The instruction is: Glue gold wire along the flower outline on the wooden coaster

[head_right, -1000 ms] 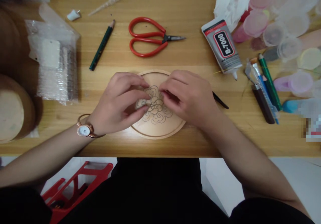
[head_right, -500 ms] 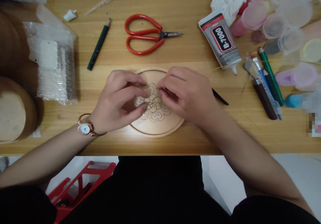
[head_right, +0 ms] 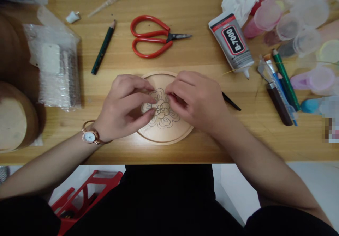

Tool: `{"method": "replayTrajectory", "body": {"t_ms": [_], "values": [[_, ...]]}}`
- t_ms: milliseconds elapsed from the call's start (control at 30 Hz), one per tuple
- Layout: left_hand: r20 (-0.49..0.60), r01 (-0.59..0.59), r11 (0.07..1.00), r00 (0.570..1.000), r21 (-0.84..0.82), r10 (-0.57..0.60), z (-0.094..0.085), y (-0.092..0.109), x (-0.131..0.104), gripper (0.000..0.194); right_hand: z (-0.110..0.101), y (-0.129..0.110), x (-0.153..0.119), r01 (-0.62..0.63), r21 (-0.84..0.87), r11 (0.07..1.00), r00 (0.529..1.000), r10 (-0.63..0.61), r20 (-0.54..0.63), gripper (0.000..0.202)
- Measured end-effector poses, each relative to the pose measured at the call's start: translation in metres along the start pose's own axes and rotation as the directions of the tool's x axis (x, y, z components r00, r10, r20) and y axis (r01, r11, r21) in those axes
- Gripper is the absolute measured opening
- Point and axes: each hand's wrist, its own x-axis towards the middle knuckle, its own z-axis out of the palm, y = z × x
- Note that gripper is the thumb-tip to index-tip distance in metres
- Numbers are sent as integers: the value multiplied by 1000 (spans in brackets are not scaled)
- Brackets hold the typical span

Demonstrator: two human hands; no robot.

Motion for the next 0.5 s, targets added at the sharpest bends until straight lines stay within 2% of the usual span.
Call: {"method": "replayTrajectory", "body": {"t_ms": [300,500], "values": [[13,33,999,999,1,-33,0,1,-1,13,1,-2,1,23,-6,1000,1000,-23,-3,10],[10,12,1000,1000,21,-12,-1,1,-1,15,2,-1,-1,0,-32,999,999,1,51,11]]}}
